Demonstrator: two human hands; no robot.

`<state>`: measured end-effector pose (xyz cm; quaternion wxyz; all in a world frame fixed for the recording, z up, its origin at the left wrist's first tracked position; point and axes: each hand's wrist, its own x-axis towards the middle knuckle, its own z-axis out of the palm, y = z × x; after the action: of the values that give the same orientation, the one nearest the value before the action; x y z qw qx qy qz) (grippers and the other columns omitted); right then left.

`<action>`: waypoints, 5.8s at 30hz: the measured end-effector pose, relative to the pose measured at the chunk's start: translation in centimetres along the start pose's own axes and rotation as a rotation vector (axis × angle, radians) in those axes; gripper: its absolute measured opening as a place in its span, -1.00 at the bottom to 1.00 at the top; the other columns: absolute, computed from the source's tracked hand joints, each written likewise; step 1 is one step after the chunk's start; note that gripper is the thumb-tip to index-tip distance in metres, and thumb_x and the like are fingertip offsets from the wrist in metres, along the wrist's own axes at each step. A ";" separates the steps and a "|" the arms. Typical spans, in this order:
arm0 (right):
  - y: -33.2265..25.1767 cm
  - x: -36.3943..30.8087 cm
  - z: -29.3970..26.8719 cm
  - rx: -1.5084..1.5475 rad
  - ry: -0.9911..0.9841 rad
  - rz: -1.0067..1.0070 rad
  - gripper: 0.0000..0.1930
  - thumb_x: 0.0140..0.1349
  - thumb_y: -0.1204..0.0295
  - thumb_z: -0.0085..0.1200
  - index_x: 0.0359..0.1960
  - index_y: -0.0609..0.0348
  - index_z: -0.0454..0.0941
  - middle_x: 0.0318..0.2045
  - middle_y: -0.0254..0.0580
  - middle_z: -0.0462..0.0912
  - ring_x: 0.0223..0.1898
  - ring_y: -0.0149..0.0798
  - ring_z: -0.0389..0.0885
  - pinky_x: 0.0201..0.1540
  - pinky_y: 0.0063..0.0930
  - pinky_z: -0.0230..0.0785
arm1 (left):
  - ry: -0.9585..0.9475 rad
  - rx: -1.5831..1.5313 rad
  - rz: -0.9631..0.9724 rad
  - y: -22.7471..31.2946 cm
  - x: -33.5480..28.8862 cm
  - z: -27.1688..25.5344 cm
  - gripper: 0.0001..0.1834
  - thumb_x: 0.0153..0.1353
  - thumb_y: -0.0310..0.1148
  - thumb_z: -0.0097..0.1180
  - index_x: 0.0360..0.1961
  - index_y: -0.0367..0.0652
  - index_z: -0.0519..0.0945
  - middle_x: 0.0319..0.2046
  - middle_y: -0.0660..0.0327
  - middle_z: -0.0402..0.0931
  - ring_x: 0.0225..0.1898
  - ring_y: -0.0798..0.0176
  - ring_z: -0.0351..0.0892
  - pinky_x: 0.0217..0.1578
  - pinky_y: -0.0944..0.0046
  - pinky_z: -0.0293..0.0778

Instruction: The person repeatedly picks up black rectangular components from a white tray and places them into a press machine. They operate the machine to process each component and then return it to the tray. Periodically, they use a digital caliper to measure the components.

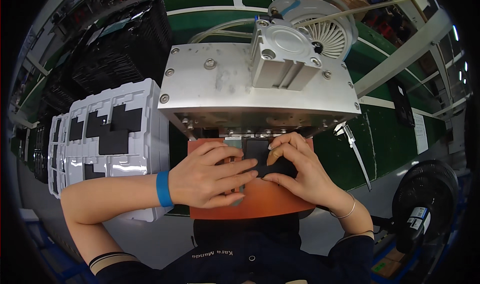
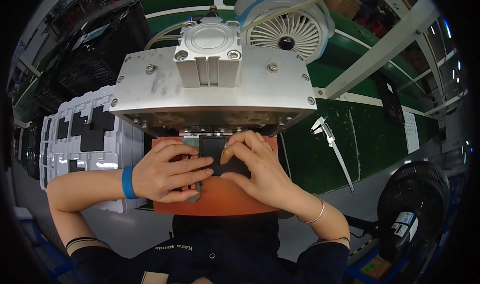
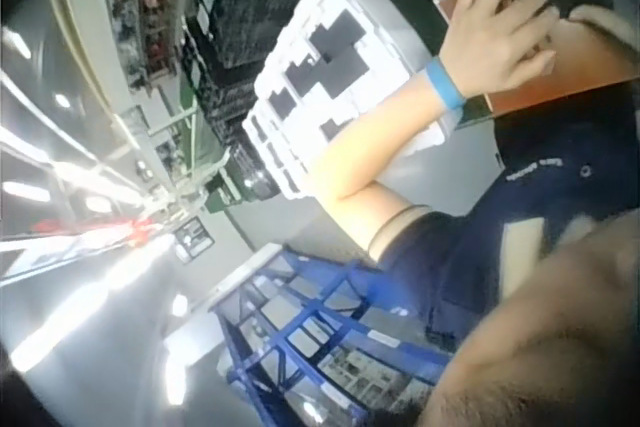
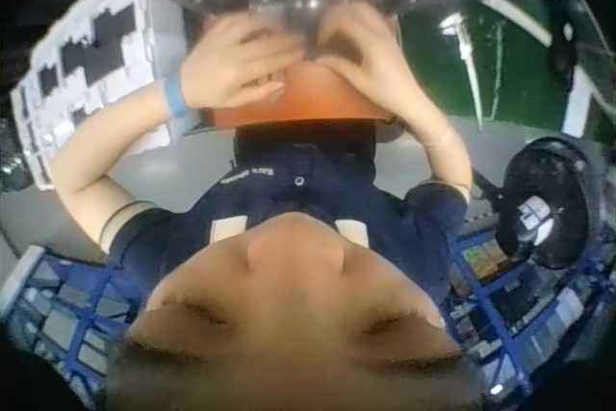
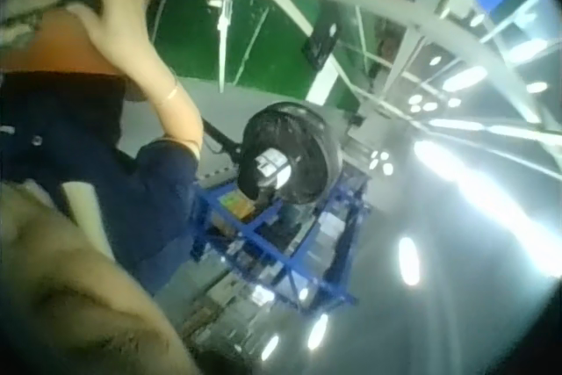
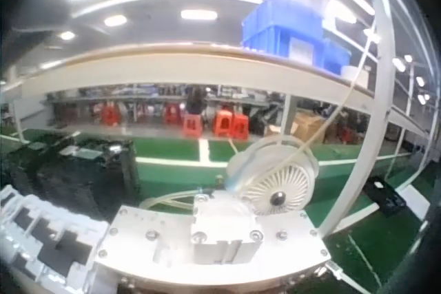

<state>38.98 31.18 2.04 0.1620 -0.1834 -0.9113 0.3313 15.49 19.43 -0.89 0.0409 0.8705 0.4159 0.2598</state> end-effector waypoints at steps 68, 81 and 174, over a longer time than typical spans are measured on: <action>-11.7 10.0 12.2 -0.047 0.147 -0.659 -0.57 0.04 0.40 0.30 -0.04 0.16 0.49 -0.02 -0.16 0.52 0.01 -0.04 0.46 0.03 -0.19 0.34 | 0.507 0.719 -1.016 8.2 -26.0 -10.6 -0.62 0.31 -0.44 0.03 0.13 -0.27 0.57 0.18 0.02 0.49 0.24 -0.03 0.40 0.28 0.06 0.21; -1.9 -5.2 -0.2 -0.255 0.124 -0.063 -0.54 -0.04 0.45 0.40 -0.03 0.20 0.62 0.04 -0.11 0.61 0.01 -0.03 0.53 0.07 -0.26 0.39 | 0.225 -0.162 -0.128 3.9 -2.2 -3.3 -0.67 0.14 -0.43 0.24 -0.03 -0.20 0.64 -0.11 0.11 0.60 -0.17 0.07 0.55 -0.14 0.14 0.41; 1.5 -2.8 -1.9 0.871 0.054 0.491 -0.69 0.02 0.78 0.31 -0.31 0.19 0.46 -0.24 -0.30 0.58 -0.17 -0.47 0.61 -0.04 -0.57 0.52 | 0.162 -0.212 -0.281 4.3 0.9 -1.5 -0.53 0.03 -0.41 0.33 0.03 -0.17 0.60 -0.02 0.03 0.50 0.01 -0.03 0.48 0.02 0.06 0.41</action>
<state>42.58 32.06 1.96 0.1644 -0.3161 -0.6138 0.7045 18.22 17.09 1.95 0.1345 0.7711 0.5055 0.3631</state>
